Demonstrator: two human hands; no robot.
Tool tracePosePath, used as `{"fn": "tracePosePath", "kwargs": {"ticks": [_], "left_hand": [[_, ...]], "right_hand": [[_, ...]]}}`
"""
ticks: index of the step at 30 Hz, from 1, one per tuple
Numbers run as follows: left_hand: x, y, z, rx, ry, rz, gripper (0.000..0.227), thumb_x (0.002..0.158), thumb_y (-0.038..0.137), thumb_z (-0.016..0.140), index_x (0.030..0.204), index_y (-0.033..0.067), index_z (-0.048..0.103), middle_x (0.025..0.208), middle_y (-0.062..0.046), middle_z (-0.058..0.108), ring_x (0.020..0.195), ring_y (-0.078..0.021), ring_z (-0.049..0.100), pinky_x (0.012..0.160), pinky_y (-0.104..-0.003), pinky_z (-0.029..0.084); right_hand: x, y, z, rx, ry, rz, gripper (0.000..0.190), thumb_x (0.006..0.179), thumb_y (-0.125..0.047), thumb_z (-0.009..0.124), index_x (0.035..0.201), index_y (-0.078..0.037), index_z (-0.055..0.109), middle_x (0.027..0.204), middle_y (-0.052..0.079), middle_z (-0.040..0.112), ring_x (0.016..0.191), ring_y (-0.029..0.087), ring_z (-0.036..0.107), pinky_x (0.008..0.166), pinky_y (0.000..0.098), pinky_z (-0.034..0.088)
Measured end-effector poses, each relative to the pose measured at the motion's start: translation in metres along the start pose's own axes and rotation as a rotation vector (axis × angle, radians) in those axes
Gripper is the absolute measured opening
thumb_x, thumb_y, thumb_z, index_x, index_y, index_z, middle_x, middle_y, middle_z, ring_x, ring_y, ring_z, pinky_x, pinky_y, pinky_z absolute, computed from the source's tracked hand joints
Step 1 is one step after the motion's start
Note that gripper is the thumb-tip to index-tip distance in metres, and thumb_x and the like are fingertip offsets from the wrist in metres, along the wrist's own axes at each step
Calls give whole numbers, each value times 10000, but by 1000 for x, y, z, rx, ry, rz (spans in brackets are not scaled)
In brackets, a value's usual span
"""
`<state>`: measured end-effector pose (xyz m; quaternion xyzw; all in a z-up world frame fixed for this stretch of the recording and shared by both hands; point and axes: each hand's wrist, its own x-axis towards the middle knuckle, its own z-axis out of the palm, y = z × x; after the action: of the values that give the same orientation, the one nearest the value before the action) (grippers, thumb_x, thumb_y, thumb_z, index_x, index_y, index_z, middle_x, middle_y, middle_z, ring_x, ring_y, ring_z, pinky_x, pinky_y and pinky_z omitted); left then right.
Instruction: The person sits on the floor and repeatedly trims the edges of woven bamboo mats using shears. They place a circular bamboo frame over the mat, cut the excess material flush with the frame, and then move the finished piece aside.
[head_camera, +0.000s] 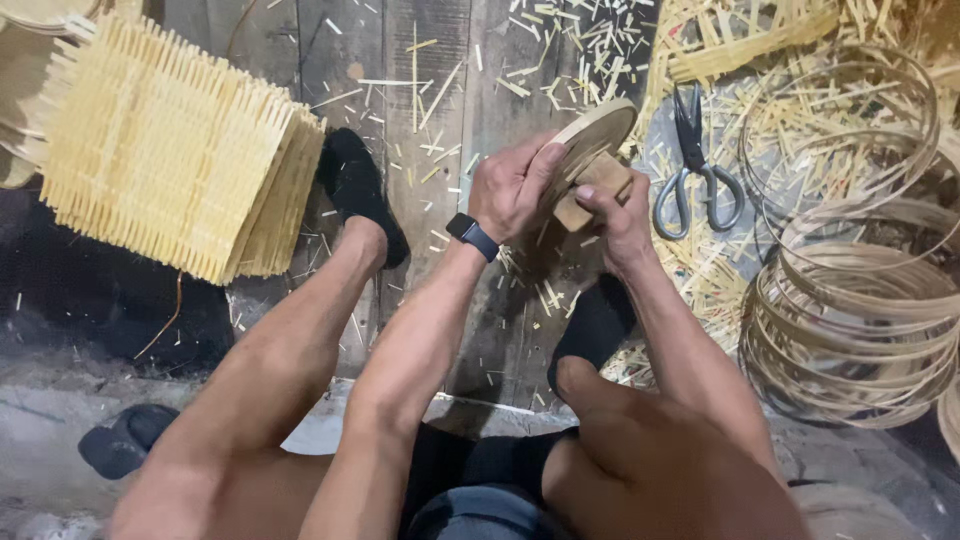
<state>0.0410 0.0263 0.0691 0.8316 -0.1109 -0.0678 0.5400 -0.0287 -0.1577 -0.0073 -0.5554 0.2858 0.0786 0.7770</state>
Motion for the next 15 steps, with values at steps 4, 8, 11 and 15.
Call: {"fn": "tracePosePath", "kwargs": {"ticks": [4,8,11,15], "left_hand": [[-3,-19,1,-94,32,-42,446,1074,449,535,1222,72,721,972,-181,767,887,-261,772,765,-367,587],[-9,-71,7,-126,22,-60,515,1047,487,543,1200,41,750,873,-142,775,767,-205,725,701,-353,574],[-5,-138,3,203,11,-582,477,1073,405,501,1384,157,764,712,-210,707,628,-314,578,614,-466,438],[-23,-258,-4,5,367,-451,456,1106,404,549,1289,16,704,904,-173,704,819,-248,605,761,-423,497]], "right_hand": [[-8,-14,15,-93,59,63,809,730,-267,801,1330,9,334,1186,167,538,1039,246,641,818,374,609],[-10,-21,23,-163,76,156,854,690,-272,805,1312,-37,269,1166,148,508,1056,263,636,833,397,633],[-20,-26,8,94,-119,173,791,752,-322,752,1375,-26,365,1172,148,520,1093,277,628,882,396,634],[-35,-29,-25,-3,-184,-24,764,798,-297,728,1440,-11,427,1208,156,518,1126,284,603,955,428,602]]}}
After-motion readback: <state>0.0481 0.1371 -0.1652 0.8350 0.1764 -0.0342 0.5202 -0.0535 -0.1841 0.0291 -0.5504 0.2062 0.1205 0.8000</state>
